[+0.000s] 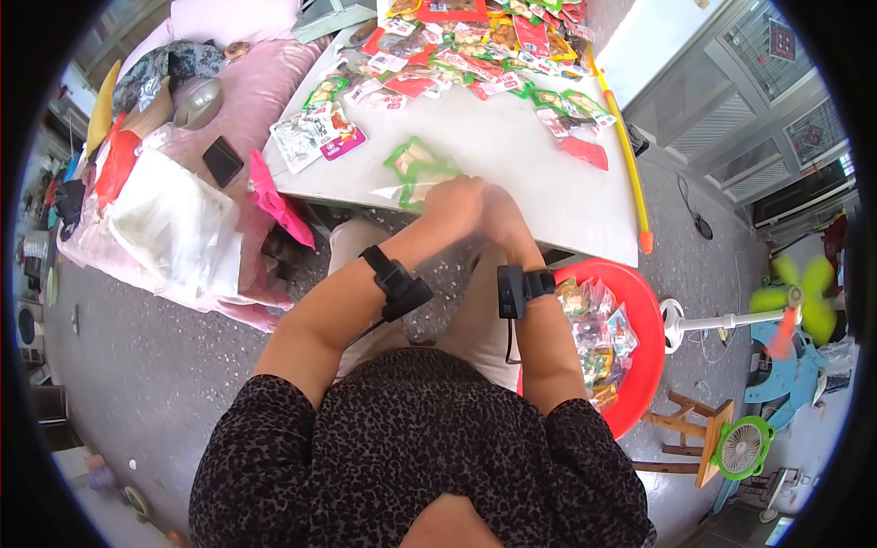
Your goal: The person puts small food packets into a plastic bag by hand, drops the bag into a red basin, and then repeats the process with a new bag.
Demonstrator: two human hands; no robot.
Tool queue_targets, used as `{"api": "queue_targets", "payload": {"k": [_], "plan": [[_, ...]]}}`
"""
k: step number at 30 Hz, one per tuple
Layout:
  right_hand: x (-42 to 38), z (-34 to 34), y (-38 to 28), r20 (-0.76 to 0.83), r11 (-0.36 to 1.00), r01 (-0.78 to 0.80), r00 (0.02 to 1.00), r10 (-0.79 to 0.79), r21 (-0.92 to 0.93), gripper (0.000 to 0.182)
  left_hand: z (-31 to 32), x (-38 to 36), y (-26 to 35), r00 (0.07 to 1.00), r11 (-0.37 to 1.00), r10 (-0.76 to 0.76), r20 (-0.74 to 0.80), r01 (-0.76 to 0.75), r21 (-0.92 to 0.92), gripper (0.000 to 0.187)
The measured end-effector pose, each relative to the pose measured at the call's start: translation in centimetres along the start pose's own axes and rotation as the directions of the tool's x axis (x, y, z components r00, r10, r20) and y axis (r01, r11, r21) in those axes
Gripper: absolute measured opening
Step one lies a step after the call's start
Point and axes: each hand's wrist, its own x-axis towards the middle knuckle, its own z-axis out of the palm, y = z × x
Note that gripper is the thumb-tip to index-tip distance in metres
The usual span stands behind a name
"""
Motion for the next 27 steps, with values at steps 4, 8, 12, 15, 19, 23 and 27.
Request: {"api": "queue_targets", "payload": {"k": [4,8,12,15,19,23,27], "plan": [[-0.2,-0.2,-3.6,-0.017,0.937,-0.290,0.956,0.293,-0.195,0.019,0.6,-0.4,-0.6,0.999,1.000,0.010,-0.034,-0.010,0.002,0.022],[1.2,-0.4,-2.3,0.143,0.919,-0.369,0.926,0.350,0.137,0.022,0.6,-0.6,-1.2,0.995,0.994,0.049,-0.091,-0.058,-0.093,0.022],[1.5,0.7,-3.2,0.174,0.856,-0.275,0.960,0.219,0.437,0.020,0.9,-0.6,-2.6,0.974,0.982,0.122,-0.193,-0.147,-0.120,0.020],[1.9,-0.9,-2.8,0.236,0.954,-0.240,0.952,0.195,0.179,0.022,1.0,-0.6,-3.3,0.966,0.977,0.162,-0.201,-0.185,-0.104,0.015],[2.6,-5.8,-3.8,0.128,0.934,-0.358,0.925,0.357,-0.017,0.023,2.8,-0.9,-5.0,0.950,0.967,0.208,-0.231,-0.235,-0.096,0.008],[4.8,-13.5,-1.4,-0.110,0.994,-0.105,0.989,0.100,-0.037,0.019,4.1,-1.2,-6.3,0.934,0.955,0.279,-0.225,-0.293,-0.035,0.007],[7.7,-24.8,3.1,-0.082,0.567,0.260,0.858,-0.507,-0.782,0.011,3.8,-1.2,-6.1,0.936,0.954,0.277,-0.218,-0.295,-0.052,0.009]]}}
